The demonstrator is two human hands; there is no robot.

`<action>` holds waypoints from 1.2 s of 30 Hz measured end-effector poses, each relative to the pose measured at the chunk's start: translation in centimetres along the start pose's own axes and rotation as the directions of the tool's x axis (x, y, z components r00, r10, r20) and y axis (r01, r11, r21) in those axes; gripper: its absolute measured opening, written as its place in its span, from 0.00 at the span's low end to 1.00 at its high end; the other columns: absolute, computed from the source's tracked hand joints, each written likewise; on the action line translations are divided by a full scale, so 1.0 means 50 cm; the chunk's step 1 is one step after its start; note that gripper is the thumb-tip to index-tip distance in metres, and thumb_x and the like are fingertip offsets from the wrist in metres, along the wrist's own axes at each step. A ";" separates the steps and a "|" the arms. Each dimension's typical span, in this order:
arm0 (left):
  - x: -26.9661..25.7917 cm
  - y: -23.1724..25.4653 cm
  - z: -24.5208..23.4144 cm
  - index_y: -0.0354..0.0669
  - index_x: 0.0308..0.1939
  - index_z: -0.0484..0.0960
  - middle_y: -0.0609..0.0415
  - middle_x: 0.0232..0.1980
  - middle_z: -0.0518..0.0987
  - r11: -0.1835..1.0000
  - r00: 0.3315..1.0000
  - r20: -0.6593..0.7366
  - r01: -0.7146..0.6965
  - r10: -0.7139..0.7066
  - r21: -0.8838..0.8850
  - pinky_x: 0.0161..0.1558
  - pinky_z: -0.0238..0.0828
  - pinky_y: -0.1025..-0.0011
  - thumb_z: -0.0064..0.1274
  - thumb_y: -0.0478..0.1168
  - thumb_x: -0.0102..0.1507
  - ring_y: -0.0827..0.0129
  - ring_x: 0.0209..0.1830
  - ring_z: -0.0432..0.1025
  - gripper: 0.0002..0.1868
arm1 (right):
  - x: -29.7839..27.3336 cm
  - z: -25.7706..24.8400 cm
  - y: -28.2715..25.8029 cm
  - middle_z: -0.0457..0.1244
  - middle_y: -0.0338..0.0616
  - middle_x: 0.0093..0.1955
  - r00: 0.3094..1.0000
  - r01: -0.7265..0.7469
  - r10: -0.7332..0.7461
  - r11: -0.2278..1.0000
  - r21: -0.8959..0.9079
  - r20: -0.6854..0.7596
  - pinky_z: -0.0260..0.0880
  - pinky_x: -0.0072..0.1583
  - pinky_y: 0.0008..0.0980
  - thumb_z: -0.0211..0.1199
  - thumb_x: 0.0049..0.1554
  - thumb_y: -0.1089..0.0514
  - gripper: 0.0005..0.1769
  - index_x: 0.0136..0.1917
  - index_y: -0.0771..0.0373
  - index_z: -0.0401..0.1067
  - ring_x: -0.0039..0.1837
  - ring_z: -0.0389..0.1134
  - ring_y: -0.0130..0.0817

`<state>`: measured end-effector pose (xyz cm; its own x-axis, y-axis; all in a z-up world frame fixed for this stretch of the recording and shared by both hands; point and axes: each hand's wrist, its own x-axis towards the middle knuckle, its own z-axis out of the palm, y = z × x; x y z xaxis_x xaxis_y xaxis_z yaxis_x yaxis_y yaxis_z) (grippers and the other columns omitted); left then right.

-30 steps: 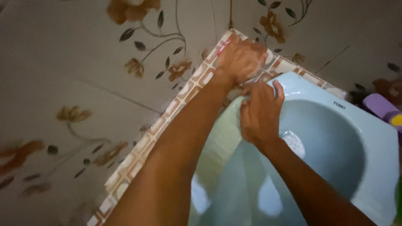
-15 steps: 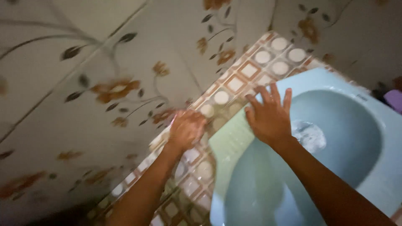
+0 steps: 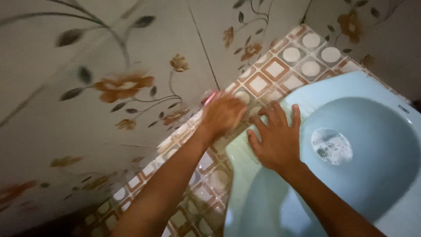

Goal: Scrubbing a squat toilet using a brush, soap, and water from a scoop.

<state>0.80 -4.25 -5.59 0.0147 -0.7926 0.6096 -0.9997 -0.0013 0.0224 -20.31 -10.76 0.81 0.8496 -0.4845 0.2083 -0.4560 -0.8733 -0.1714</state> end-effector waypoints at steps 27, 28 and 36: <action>0.020 -0.016 0.055 0.56 0.32 0.73 0.58 0.29 0.74 0.983 0.990 0.137 -0.059 0.035 0.175 0.34 0.65 0.53 0.40 0.51 0.67 0.56 0.30 0.73 0.12 | -0.014 -0.065 0.025 0.49 0.41 0.81 0.963 0.044 -0.071 0.993 0.109 0.260 0.26 0.79 0.66 0.42 0.64 0.36 0.32 0.76 0.49 0.57 0.86 0.36 0.46; -0.019 -0.004 0.003 0.52 0.29 0.75 0.55 0.28 0.77 0.977 0.955 0.249 0.122 -0.163 0.172 0.37 0.66 0.53 0.39 0.49 0.68 0.52 0.33 0.76 0.16 | -0.013 -0.068 0.027 0.48 0.39 0.81 0.945 0.048 -0.075 0.995 0.093 0.319 0.24 0.79 0.67 0.41 0.65 0.36 0.31 0.77 0.45 0.56 0.86 0.35 0.45; -0.127 0.133 -0.255 0.51 0.29 0.82 0.48 0.35 0.85 0.730 0.629 0.375 0.547 -0.681 0.409 0.61 0.63 0.53 0.27 0.61 0.73 0.54 0.50 0.80 0.32 | 0.038 0.024 0.041 0.58 0.44 0.65 0.979 0.123 -0.118 0.992 -0.016 0.166 0.28 0.78 0.69 0.44 0.65 0.36 0.24 0.64 0.50 0.65 0.78 0.50 0.44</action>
<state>-5.71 8.57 0.79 0.6841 -0.7260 0.0708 -0.7288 -0.6842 0.0261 -19.32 -13.40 -0.32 0.9297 -0.3626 0.0641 -0.3526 -0.9269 -0.1287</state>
